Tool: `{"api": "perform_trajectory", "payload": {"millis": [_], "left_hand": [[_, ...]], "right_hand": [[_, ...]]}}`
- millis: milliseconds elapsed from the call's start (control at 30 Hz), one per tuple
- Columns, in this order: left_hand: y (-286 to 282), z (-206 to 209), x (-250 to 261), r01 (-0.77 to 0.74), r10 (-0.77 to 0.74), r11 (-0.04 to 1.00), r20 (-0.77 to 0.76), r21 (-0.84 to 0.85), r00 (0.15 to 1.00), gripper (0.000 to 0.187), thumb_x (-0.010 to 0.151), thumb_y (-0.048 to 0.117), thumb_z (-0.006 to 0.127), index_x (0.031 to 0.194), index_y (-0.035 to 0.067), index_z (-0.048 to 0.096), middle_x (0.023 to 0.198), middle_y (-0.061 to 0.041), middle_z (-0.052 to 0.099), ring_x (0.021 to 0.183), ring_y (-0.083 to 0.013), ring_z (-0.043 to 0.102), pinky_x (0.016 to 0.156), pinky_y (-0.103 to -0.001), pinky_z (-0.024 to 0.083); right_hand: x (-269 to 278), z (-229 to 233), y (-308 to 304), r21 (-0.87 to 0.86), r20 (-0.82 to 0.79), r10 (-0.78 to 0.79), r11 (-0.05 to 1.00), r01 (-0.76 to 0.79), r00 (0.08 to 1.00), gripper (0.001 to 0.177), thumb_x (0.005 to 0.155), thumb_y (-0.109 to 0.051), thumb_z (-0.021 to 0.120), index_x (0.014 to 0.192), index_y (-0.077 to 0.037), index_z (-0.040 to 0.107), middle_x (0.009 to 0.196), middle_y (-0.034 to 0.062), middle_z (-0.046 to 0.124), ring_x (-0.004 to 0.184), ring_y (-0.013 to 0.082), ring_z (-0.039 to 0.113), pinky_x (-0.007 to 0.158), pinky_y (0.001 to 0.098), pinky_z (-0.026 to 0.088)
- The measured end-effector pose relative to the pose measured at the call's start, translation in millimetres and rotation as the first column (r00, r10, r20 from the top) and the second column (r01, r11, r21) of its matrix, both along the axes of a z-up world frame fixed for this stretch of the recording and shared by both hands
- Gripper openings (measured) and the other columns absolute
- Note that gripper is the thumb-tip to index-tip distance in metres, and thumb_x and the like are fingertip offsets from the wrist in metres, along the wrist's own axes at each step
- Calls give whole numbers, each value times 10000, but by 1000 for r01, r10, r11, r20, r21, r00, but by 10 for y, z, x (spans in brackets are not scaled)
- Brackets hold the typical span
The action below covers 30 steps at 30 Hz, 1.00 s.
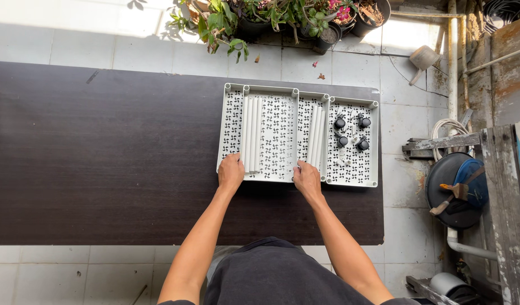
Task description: The person assembles a three-tier rolling utility cart on a tiled balcony. They attach black caster wheels to the base, insert white plastic feet into the top tray, and connect white tubular legs to the perforated trays using small white connectors.
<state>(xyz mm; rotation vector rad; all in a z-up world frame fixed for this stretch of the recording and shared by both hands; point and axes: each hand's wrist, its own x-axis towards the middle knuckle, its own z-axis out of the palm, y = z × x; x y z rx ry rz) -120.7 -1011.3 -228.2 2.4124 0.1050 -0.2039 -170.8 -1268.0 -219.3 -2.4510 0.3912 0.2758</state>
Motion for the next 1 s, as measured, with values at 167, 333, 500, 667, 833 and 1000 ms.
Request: {"api": "perform_trajectory", "payload": {"millis": [167,333,500,667,833,1000], "left_hand": [[256,55,-54,-21,20,1000,-26,-8,999,332,890,56,651,1208,-20,708,1039,-205,716,954,-368,710,867,-451,567],[537,176,-147,-40,39,999,40,8,998,321,908,58,627,1208,-31,699,1082,-180,719,979,-347,711,876,-433,567],[997,300,-343,-97,98,994,-15,52,995,309,941,64,591,1219,0,709,1082,-170,726,1014,-328,708,909,-422,554],[1526,280,-560,-216,212,976,101,39,972,319,919,78,621,1209,-27,703,1156,-174,722,1025,-348,700,903,-428,550],[1969,275,-711,-271,265,961,99,49,959,319,922,80,624,1213,-15,711,1134,-175,724,995,-356,702,889,-436,548],[2289,292,-759,-256,250,965,98,55,963,325,923,74,620,1226,-6,708,1105,-170,729,981,-352,704,883,-441,546]], "right_hand": [[-15,14,259,22,67,-3,1000,1,998,318,932,-161,637,1157,55,697,832,245,713,783,408,696,757,490,534],[-19,-16,519,67,135,14,997,-23,991,351,922,-151,631,1200,58,686,875,256,719,824,415,703,772,483,541],[-25,-128,919,103,184,67,991,-87,981,344,933,-157,639,1201,55,682,895,264,722,862,423,703,806,478,547],[-17,-218,1449,100,326,168,972,-211,930,289,907,-131,667,1134,46,695,953,261,707,885,444,670,788,507,527],[0,-148,1905,116,304,228,955,-274,925,247,910,-113,658,1103,37,690,864,237,691,828,430,655,744,512,505],[-42,-64,2244,132,206,243,953,-273,948,155,945,-116,639,985,29,675,833,216,676,813,419,648,737,503,499]]}}
